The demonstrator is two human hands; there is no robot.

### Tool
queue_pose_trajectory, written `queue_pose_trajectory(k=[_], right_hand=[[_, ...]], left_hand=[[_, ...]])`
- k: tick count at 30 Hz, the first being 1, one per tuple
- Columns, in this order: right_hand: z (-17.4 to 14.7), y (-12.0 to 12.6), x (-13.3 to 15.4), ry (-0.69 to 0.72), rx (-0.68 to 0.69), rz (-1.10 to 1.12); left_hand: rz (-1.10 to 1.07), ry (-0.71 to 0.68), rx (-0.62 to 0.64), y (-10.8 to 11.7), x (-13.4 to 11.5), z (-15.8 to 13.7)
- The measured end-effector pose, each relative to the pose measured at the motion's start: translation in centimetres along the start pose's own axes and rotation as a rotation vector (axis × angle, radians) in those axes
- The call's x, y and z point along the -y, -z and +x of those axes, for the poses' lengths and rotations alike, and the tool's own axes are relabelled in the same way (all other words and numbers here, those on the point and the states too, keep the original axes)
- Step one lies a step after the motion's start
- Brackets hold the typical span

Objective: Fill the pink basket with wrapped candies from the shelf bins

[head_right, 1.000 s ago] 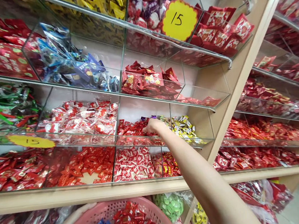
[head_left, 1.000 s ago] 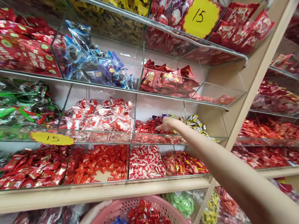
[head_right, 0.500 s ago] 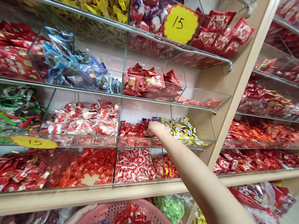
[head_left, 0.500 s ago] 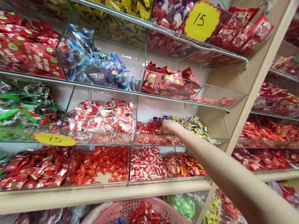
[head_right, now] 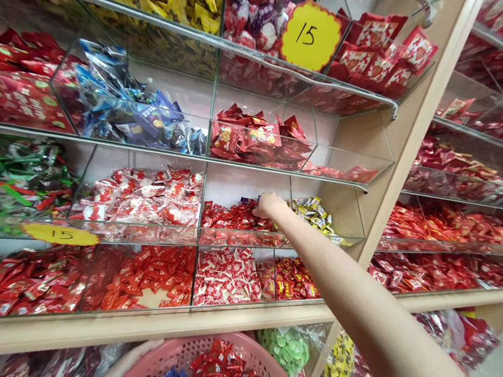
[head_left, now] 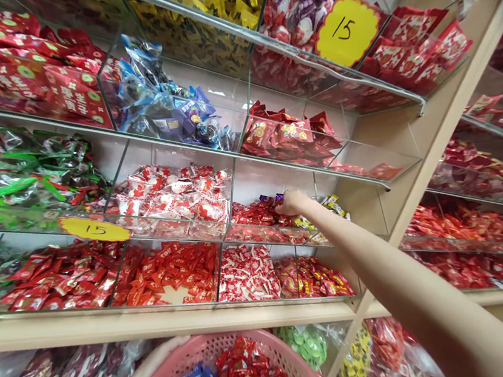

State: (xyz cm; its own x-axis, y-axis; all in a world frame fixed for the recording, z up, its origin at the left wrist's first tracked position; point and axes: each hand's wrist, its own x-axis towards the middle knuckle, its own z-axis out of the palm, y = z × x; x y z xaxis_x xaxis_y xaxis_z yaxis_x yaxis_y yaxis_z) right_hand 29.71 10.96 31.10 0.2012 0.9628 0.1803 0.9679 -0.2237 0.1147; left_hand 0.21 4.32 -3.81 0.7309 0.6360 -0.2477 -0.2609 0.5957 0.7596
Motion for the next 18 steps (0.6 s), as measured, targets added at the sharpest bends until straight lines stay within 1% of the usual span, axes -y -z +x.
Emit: queue_pose_trajectory(k=[2,3,6,10,13,15,18], right_hand=[[0.3,-0.8,0.4,-0.006,0.046,-0.006],[0.5,-1.1,0.6,-0.008,0.065,-0.013],[1.2,-1.8,0.9,-0.011,0.074,-0.033],[1.8,-2.3,1.2,-0.003,0.075,-0.055],[1.9,-2.5,1.1,0.012,0.065,-0.075],[1.9,-2.6,0.8,0.034,0.069,-0.083],[1.7,-2.3,0.1,0.084,0.121,-0.079]], left_hand=[[-0.044,0.046,0.043,0.4,0.0,0.2],[-0.043,0.062,0.044,0.6,0.1,0.3],[-0.019,0.056,0.001,1.3,0.2,0.5],[-0.057,0.05,-0.055,1.7,0.4,0.5],[-0.074,0.049,-0.084,1.0,0.2,0.2],[-0.095,0.044,-0.066,0.2,-0.1,-0.1],[-0.12,0.054,-0.036,-1.0,-0.4,-0.6]])
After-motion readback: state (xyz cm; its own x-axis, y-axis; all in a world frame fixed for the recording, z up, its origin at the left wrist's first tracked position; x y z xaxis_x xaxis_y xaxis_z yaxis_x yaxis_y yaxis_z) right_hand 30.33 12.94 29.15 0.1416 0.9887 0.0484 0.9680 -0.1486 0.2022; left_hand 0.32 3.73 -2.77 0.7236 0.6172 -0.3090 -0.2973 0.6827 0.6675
